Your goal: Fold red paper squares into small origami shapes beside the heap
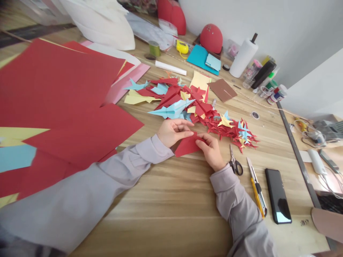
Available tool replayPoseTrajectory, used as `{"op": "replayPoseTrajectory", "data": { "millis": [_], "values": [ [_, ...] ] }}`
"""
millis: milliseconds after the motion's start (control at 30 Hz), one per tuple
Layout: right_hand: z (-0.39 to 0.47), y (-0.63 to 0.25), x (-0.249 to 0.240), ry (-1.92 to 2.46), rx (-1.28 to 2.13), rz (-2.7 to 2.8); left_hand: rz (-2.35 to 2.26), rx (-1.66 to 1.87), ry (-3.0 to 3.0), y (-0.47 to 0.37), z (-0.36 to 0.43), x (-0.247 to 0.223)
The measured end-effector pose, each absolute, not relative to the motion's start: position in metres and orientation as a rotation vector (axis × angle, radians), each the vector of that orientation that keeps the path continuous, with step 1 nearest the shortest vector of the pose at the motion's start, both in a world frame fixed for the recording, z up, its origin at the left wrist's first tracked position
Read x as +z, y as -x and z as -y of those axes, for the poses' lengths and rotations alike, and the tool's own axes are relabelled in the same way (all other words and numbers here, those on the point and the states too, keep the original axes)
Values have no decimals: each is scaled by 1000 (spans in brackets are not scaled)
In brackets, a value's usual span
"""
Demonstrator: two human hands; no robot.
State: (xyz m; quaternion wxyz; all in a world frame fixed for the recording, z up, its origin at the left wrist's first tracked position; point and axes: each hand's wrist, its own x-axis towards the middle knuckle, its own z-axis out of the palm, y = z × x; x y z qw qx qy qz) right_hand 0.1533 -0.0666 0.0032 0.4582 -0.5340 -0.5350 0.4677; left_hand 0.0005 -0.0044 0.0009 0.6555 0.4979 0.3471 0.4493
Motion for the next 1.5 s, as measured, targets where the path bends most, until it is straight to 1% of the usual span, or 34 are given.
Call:
{"op": "replayPoseTrajectory", "data": {
  "millis": [167, 367, 767, 967, 1167, 1367, 1500],
  "values": [
    [65, -151, 5, 1444, 939, 1379, -791, 1010, -1123, -1, 5, 2],
    [64, -152, 4, 1469, 887, 1435, -781, 948, -1098, -1, 5, 2],
    [64, -151, 7, 1447, 941, 1382, -764, 928, -982, 0, 5, 3],
    [66, -150, 9, 1388, 1062, 1323, -812, 946, -1146, 0, 4, 1],
    [64, -151, 6, 1413, 1049, 1336, -769, 930, -1325, -3, 9, -1],
    [63, -152, 3, 1423, 1018, 1372, -769, 972, -1324, -3, 8, -6],
    [63, -153, 3, 1390, 1080, 1345, -721, 949, -1270, -1, 6, -6]
  ]
}}
